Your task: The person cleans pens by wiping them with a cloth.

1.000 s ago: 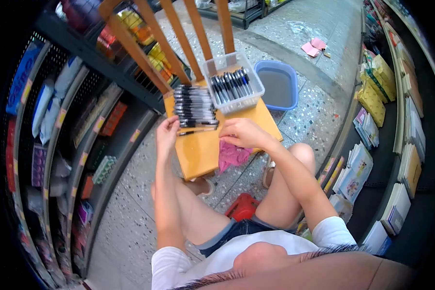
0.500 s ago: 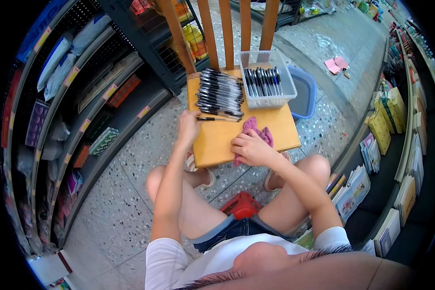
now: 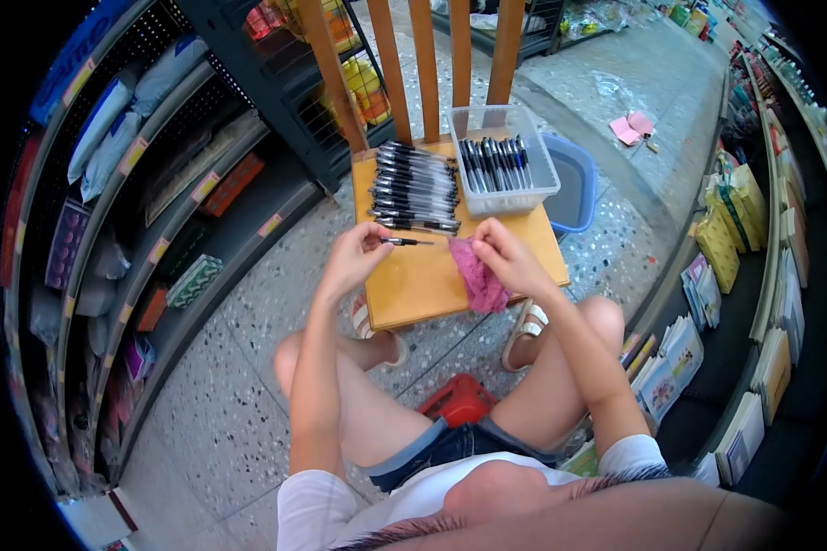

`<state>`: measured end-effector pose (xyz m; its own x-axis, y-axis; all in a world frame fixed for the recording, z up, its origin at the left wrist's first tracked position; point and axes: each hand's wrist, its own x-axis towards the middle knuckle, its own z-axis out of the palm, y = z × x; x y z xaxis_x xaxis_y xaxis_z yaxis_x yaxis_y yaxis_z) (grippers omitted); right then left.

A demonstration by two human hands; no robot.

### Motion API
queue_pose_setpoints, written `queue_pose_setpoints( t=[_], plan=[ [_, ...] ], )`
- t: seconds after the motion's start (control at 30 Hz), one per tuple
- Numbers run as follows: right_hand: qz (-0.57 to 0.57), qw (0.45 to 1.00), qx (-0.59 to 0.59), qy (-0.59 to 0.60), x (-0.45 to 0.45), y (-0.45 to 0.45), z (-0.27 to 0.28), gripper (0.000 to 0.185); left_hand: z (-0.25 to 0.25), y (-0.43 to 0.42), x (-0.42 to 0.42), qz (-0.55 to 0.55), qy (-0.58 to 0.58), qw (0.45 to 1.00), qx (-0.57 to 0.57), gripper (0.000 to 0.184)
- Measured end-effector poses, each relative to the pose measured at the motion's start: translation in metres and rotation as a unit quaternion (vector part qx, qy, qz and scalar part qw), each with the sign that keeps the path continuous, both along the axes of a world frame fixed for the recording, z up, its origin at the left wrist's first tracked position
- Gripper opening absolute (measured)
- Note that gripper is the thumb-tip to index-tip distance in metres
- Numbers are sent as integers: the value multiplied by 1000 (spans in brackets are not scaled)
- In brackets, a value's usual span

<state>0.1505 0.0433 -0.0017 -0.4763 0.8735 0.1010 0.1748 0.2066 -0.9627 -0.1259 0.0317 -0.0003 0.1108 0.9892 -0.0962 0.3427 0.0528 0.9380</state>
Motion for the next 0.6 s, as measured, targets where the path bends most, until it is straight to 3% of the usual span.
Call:
queue_pose_setpoints(
  t=[0.17,0.3,0.43,0.6],
  plan=[
    [-29,951,-192,241,10,8,-1,6,22,-7,24,-10,-257,966,-29,17],
    [-34,901,-255,351,-1,3,10,7,22,-8,51,-37,-299,949,-94,25],
    [-13,831,-355,429,-7,-7,9,14,20,-10,79,-66,-250,962,-85,38],
    [16,894,-265,361,-7,-3,4,34,18,-4,92,-50,-274,958,-73,44]
  ],
)
